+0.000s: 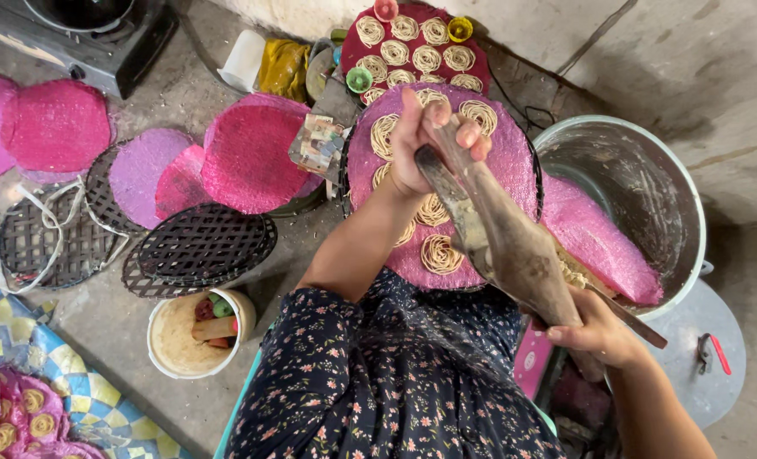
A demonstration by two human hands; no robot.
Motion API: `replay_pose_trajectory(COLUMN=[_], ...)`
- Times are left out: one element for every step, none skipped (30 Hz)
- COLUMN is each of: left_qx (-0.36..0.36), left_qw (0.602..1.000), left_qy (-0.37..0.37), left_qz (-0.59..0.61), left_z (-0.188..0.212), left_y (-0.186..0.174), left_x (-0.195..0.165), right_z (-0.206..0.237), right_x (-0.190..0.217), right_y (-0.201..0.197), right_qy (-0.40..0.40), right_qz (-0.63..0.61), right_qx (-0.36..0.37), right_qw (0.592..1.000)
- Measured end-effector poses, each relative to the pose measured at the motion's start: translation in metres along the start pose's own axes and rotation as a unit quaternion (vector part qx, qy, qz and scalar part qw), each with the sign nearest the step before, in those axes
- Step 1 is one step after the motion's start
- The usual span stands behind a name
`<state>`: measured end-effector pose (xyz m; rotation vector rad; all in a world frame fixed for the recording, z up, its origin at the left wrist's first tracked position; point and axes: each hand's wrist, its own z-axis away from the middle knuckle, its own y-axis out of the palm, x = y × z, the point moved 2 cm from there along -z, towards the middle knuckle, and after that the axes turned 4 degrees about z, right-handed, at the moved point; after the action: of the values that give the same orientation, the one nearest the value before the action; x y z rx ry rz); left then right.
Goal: The person sits in a rustic kitchen and uses a hand-held wooden dough press to extrude dough into spiral noodle nests onto round pink trays. They reload dough from a large basin with a wooden spatula, operate the press lever, and place finished noodle nests on trays, occasionally moving filled trays aside.
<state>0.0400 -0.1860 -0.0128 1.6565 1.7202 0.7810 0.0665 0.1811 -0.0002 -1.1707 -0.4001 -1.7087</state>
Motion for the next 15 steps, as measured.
replay_pose_trajectory(left_qx=[0.014,0.011,0.007,0.003,0.002,0.000,-0.003,-0.013,-0.022,-0.031,-0.033,-0.035,-0.035,-0.122,-0.207], left_qw=[1.000,1.000,1.000,0.999,0.999,1.000,1.000,1.000,0.999,0.998,0.997,0.994,0.990,0.981,0.961], left_qy=[0.001,0.007,0.011,0.017,0.010,0.004,0.000,-0.011,-0.023,-0.034,-0.050,-0.067,-0.085,-0.137,-0.184], left_qz=[-0.006,-0.014,-0.024,-0.034,-0.030,-0.026,-0.021,-0.005,0.012,0.030,0.055,0.080,0.105,0.058,0.009], left_z=[0.000,0.003,0.008,0.013,0.017,0.021,0.025,0.029,0.031,0.032,0.032,0.031,0.030,0.030,0.031], left_y=[0.001,0.003,0.005,0.006,0.007,0.008,0.008,0.008,0.007,0.005,0.003,-0.001,-0.006,-0.015,-0.026], left_x=[-0.006,-0.008,-0.008,-0.007,-0.003,0.004,0.009,0.014,0.018,0.020,0.021,0.022,0.022,0.026,0.031], right_z=[-0.004,-0.005,-0.006,-0.005,-0.001,0.004,0.009,0.014,0.020,0.023,0.026,0.027,0.027,0.027,0.026], right_x=[-0.002,-0.003,-0.006,-0.008,-0.011,-0.013,-0.016,-0.018,-0.020,-0.022,-0.023,-0.024,-0.025,-0.025,-0.025], right_y=[0.003,0.008,0.012,0.016,0.018,0.018,0.018,0.017,0.015,0.014,0.014,0.013,0.013,0.014,0.016], right_qy=[0.004,-0.002,-0.008,-0.014,-0.001,0.014,0.030,0.035,0.041,0.047,0.042,0.036,0.030,0.022,0.014], right_qz=[0.014,-0.002,-0.018,-0.034,-0.038,-0.042,-0.045,-0.052,-0.059,-0.065,-0.062,-0.058,-0.055,-0.049,-0.041], right_qx=[0.006,0.019,0.032,0.047,0.037,0.029,0.021,0.015,0.009,0.001,0.003,0.003,0.001,0.000,0.000], right_qw=[1.000,1.000,0.999,0.998,0.999,0.999,0.998,0.998,0.997,0.997,0.997,0.998,0.998,0.999,0.999])
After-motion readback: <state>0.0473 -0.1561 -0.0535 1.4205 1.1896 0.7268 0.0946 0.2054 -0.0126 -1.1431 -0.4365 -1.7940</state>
